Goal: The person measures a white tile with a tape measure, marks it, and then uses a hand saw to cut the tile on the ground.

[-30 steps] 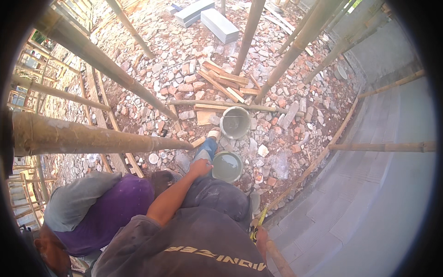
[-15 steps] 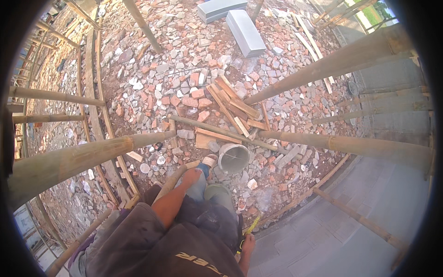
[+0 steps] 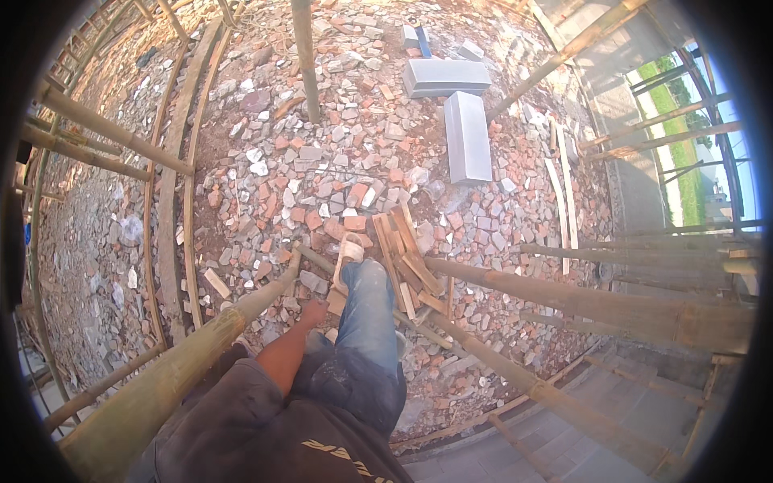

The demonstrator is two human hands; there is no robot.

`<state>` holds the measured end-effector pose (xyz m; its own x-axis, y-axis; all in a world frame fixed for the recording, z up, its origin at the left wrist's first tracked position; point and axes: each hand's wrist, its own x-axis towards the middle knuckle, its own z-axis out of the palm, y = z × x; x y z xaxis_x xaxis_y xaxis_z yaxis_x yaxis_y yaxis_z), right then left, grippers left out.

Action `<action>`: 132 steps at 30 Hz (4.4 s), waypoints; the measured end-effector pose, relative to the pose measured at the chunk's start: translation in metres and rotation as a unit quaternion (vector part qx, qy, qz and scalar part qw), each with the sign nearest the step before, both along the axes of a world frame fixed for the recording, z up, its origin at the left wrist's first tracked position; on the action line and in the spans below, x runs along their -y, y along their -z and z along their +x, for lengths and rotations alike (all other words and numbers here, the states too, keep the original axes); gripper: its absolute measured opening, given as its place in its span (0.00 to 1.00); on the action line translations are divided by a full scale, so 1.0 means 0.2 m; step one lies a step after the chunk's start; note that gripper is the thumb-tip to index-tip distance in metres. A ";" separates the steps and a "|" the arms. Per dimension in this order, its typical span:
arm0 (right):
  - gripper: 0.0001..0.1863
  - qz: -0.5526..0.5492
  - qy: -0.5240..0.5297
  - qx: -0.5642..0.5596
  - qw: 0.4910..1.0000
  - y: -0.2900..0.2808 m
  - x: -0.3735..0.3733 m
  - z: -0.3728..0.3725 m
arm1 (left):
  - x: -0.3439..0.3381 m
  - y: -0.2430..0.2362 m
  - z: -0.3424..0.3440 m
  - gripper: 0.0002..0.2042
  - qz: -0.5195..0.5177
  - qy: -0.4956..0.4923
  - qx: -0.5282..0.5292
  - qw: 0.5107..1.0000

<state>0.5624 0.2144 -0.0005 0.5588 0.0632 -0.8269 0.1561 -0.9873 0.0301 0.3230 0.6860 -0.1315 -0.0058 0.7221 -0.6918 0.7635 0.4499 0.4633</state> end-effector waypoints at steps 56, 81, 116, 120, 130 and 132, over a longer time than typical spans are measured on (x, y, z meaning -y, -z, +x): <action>0.26 0.299 -0.249 0.092 0.917 0.37 -7.52 1.81 | -4.36 -0.44 -0.06 0.19 -0.087 -0.556 0.175 0.808; 0.26 0.017 -0.046 -0.030 0.998 0.57 -8.55 0.87 | -8.60 -0.92 -0.37 0.19 0.052 -0.246 0.113 0.961; 0.09 -0.156 0.715 0.192 0.654 0.01 -12.48 -0.75 | -10.66 -0.25 3.75 0.20 -0.261 0.776 -0.035 0.573; 0.20 0.032 0.995 0.081 0.041 -0.04 -13.09 -0.46 | -10.42 -0.13 3.82 0.20 -0.256 0.809 -0.026 0.528; 0.18 0.036 0.992 0.121 0.012 -0.15 -13.15 0.09 | -10.34 -0.10 3.47 0.21 -0.284 0.871 -0.183 0.357; 0.18 0.058 0.988 0.129 0.068 0.05 -13.03 0.06 | -10.30 0.16 3.38 0.22 -0.275 0.886 -0.226 0.298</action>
<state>0.5752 2.8197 -0.0099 -0.4341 -0.3474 -0.8312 -0.2747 0.9298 -0.2452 0.9990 2.7459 -0.1636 -0.1354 -0.3534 -0.9256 -0.0431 -0.9312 0.3618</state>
